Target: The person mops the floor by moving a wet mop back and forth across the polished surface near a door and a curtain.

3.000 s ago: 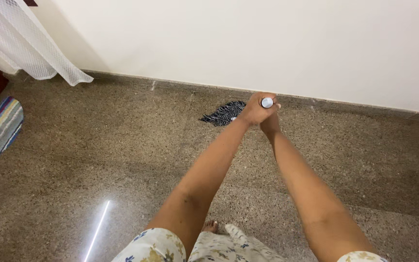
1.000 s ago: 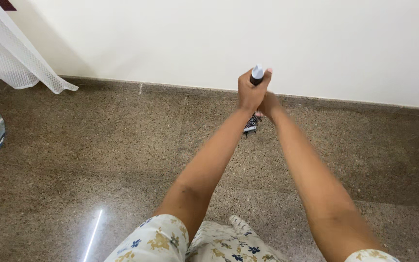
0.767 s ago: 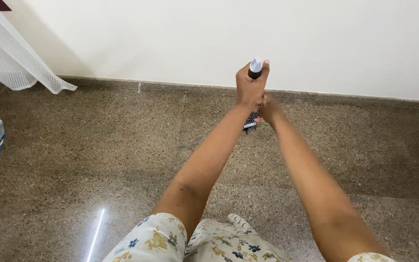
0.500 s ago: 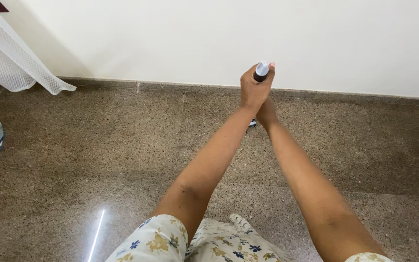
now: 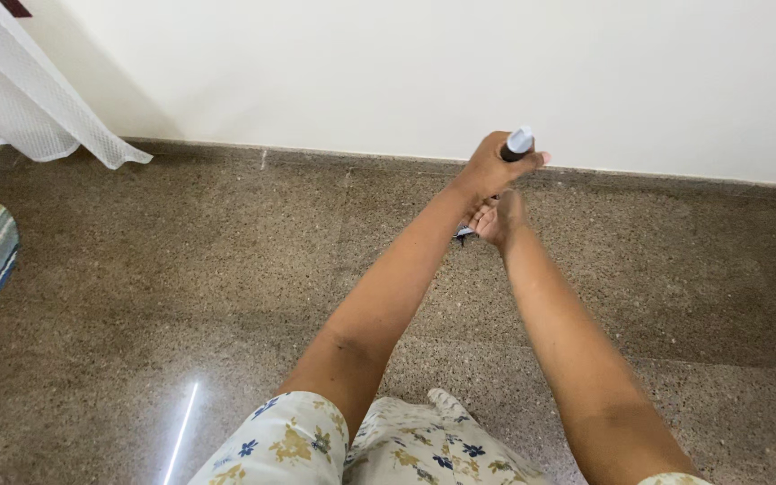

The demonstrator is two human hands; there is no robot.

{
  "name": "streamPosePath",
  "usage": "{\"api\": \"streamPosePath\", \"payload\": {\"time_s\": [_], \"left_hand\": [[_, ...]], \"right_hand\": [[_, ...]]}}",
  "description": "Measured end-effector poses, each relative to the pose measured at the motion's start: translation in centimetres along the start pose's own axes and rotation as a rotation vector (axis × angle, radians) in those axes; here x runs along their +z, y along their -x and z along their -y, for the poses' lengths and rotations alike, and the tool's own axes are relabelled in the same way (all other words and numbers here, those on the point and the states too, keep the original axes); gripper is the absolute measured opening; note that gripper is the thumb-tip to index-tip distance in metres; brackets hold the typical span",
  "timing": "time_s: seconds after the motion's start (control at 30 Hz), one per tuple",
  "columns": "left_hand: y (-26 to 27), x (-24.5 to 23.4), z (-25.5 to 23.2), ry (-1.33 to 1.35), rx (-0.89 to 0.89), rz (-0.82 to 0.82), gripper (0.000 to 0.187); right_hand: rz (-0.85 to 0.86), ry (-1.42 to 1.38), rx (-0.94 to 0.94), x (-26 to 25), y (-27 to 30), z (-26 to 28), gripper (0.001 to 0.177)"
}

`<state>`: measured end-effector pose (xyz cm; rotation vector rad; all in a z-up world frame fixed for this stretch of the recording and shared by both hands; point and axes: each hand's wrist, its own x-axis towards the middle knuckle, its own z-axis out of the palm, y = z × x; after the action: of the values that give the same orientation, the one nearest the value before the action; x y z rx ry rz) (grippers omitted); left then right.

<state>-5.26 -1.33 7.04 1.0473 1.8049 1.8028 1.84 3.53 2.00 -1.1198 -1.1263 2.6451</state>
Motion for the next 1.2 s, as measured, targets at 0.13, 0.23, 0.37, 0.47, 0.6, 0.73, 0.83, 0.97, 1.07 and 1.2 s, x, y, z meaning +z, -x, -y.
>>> {"api": "streamPosePath", "payload": {"time_s": [0.13,0.23,0.37,0.47,0.6,0.73,0.83,0.97,1.07,1.2], "left_hand": [[0.6,0.9,-0.4,-0.025,-0.073,0.036,0.036],[-0.4,1.8,0.0,-0.068,0.000,0.042,0.037],[-1.7,2.2,0.8,0.075,-0.013,-0.009,0.033],[-2.3,1.5,1.1,-0.008,0.021,-0.055,0.031],[-2.6,1.1,1.4,-0.113,0.064,-0.091,0.038],[-3.4,2.2,0.5,0.006,0.025,-0.038,0.016],[-3.6,3.5,-0.8,0.000,-0.096,-0.074,0.023],[-3.8,3.9,-0.7,-0.055,0.040,-0.037,0.021],[-4.3,3.9,0.3,-0.026,0.044,-0.034,0.017],[-4.0,3.9,1.8,0.007,-0.005,-0.048,0.015]], "right_hand": [[-0.009,0.077,-0.142,-1.3,0.1,0.2,0.045],[-0.119,0.263,-0.268,-2.5,-0.8,0.0,0.027],[-0.255,0.246,-0.575,-3.9,-2.5,1.2,0.011],[-0.219,0.078,-0.884,-3.7,-1.4,5.0,0.015],[0.057,0.305,-1.345,-1.7,3.3,11.4,0.024],[0.311,0.875,-1.356,1.7,8.7,15.1,0.025],[0.317,1.099,-1.223,3.7,10.8,14.9,0.029],[0.278,1.076,-1.068,3.8,11.6,14.6,0.038],[0.366,1.002,-1.104,3.8,11.6,14.8,0.035],[0.411,0.895,-1.054,2.9,10.6,14.6,0.045]]}}
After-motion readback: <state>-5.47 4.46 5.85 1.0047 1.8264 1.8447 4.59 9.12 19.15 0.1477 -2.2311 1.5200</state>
